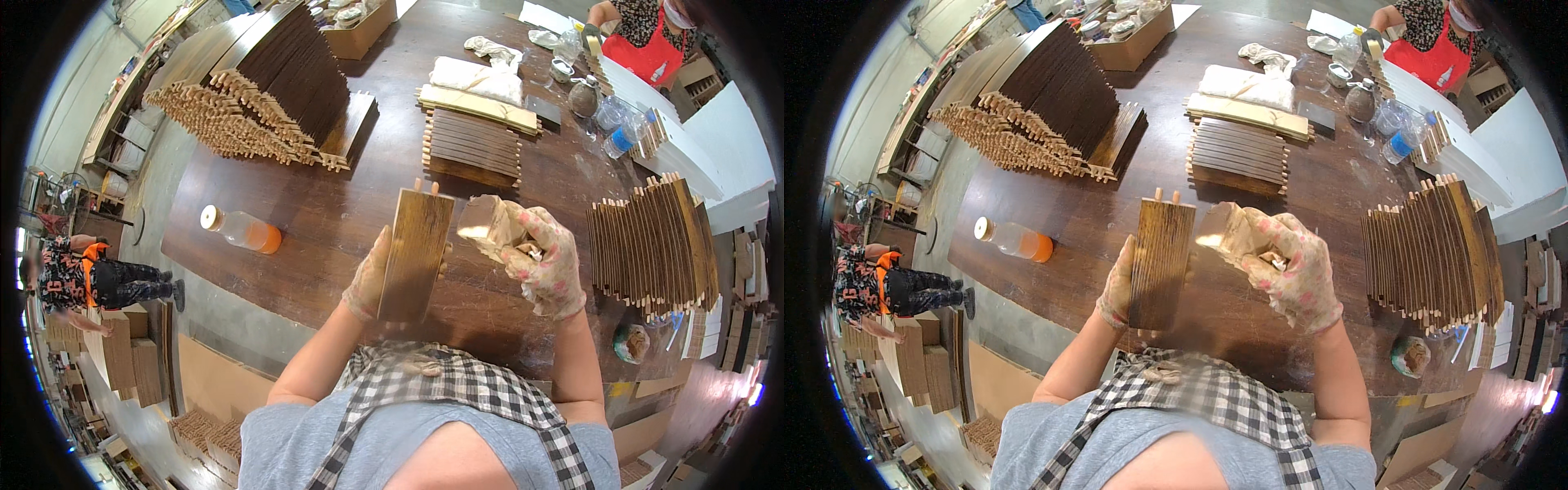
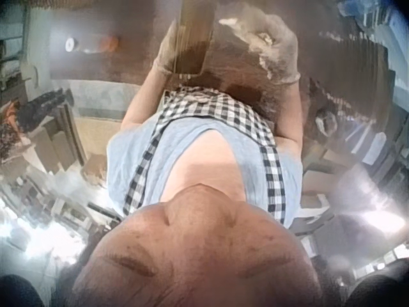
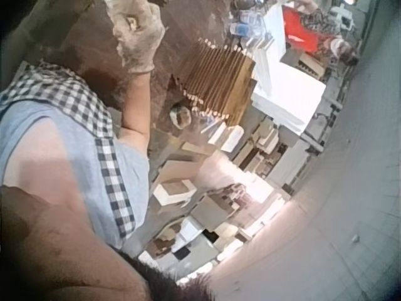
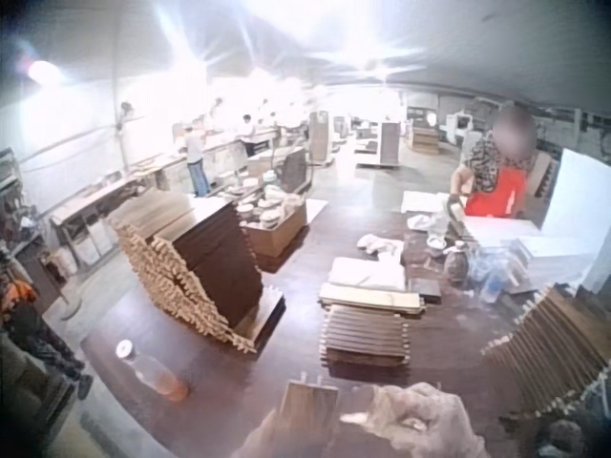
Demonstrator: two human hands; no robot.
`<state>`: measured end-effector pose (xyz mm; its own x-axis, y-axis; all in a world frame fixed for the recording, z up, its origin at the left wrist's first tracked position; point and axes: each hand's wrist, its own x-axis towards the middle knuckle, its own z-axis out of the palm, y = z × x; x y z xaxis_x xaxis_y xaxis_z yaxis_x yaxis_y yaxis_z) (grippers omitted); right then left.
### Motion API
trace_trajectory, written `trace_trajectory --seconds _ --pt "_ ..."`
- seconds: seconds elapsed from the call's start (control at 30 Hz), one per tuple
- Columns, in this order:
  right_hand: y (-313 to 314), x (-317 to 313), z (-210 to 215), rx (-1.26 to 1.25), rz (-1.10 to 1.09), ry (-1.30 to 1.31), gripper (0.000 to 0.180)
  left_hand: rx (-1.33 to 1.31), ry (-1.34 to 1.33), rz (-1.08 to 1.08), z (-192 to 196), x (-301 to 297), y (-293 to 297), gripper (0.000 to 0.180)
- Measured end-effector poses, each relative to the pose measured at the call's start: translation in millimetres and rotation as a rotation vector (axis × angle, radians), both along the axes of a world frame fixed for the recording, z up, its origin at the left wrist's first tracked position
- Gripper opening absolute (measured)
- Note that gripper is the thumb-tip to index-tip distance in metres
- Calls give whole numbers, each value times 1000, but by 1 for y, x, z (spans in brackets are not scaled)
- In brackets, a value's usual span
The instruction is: The person applies a substance to wooden slats using a cloth, then rubs the surface and sides of each piece before placing them back onto a stack.
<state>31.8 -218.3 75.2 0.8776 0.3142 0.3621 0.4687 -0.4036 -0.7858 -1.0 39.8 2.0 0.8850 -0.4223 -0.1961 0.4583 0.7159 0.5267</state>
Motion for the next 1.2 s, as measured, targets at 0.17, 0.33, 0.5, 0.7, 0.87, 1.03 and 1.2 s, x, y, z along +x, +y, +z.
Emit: trace_trajectory --seconds 0.17,0.33,0.5,0.7,0.87,1.03,1.2 --pt "10 11 21 -179 91 -18 47 270 44 -90 6 -8 -1 69" --pt "33 14 38 -257 149 -50 46 379 55 -145 16 -8 -3 50" --pt "-17 20 7 -297 61 -18 45 154 115 -26 5 -12 1 71" --pt "6 1 6 168 6 103 45 26 92 -106 -16 -5 -2 75" --pt "67 -20 -5 107 28 -323 44 -140 89 -169 -29 7 -19 51" --pt "94 -8 -45 -124 -70 -527 45 -477 250 -298 -40 7 -40 48" --pt "36 82 -49 156 -327 -359 34 225 146 -329 2 -5 -47 61"
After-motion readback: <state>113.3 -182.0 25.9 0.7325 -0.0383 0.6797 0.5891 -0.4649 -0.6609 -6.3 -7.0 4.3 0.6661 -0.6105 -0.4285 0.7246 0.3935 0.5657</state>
